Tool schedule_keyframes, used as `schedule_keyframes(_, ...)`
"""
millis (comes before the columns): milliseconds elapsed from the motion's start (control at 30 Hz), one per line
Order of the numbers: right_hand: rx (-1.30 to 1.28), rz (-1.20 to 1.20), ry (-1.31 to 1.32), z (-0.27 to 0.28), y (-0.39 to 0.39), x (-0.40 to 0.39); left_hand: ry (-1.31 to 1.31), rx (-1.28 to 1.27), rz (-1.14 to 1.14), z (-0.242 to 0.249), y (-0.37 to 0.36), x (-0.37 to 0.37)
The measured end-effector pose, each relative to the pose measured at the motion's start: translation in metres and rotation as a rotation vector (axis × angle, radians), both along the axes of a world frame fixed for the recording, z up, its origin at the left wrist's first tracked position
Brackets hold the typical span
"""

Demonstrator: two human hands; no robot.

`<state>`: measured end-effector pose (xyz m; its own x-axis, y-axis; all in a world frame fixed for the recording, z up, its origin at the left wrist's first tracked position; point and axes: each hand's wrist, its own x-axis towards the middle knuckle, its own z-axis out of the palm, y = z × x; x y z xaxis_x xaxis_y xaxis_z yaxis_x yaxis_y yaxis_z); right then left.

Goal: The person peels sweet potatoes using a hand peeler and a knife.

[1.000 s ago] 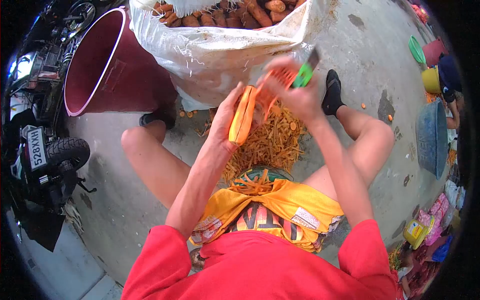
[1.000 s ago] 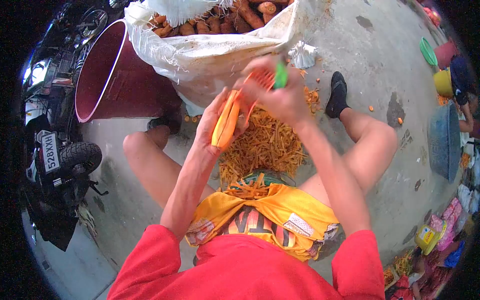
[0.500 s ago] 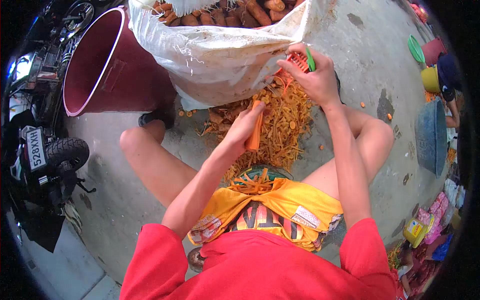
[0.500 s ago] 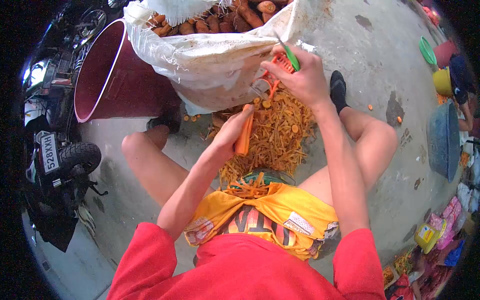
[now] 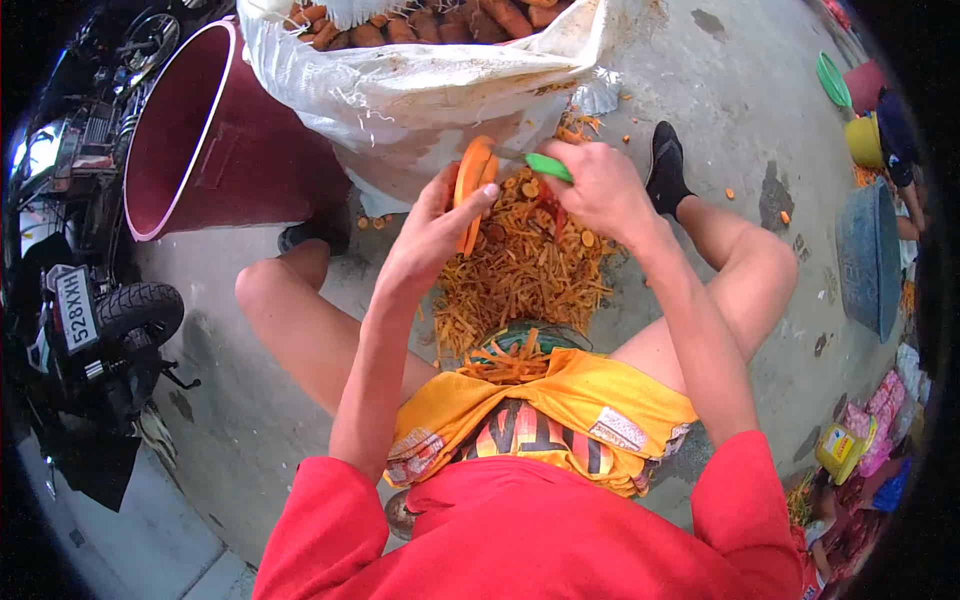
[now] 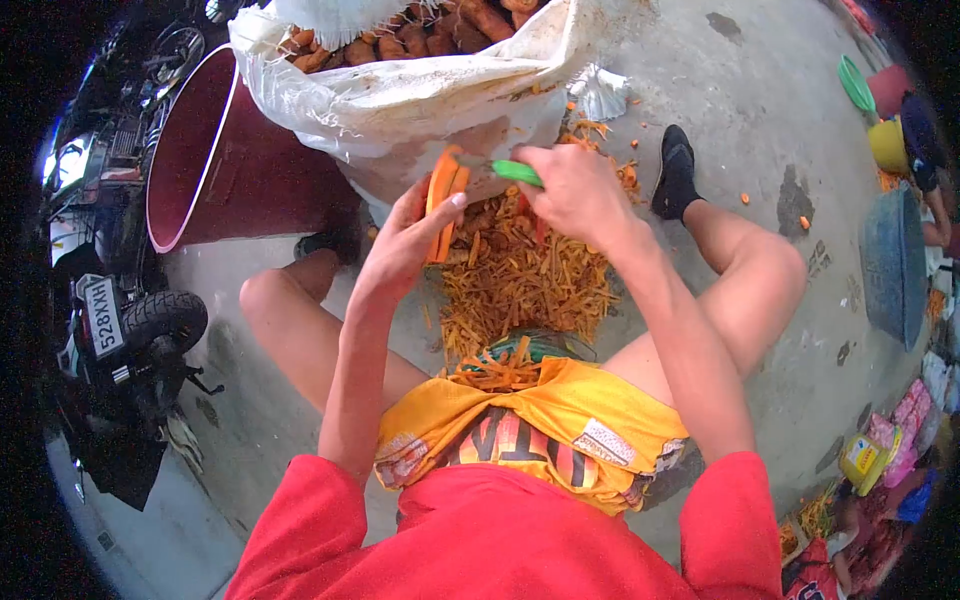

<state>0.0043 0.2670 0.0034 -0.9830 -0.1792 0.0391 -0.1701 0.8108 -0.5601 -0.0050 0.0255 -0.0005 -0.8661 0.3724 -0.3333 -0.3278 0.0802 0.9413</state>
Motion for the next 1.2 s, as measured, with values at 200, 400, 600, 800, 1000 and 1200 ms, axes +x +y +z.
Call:
schedule_keyframes(200,0.143,0.089,-0.037,-0.011,-0.016,0.01,-0.223,0.156,-0.066,-0.01,0.008,0.01)
schedule_keyframes(400,0.123,0.227,-0.079,-0.015,-0.023,0.018,-0.2,0.271,0.053,-0.022,0.015,0.014)
schedule_keyframes(600,0.215,0.227,-0.167,-0.022,-0.023,0.013,-0.179,0.025,0.09,-0.025,0.016,0.016)
schedule_keyframes(800,0.191,0.177,-0.06,-0.047,-0.018,0.007,-0.295,-0.046,0.112,-0.028,0.02,0.014)
schedule_keyframes(1000,0.344,-0.001,-0.143,-0.063,-0.016,-0.007,-0.468,0.06,0.073,-0.03,0.022,0.0)
schedule_keyframes(1200,0.468,-0.157,-0.356,-0.089,0.082,-0.032,-0.347,-0.014,-0.154,0.0,0.006,0.02)
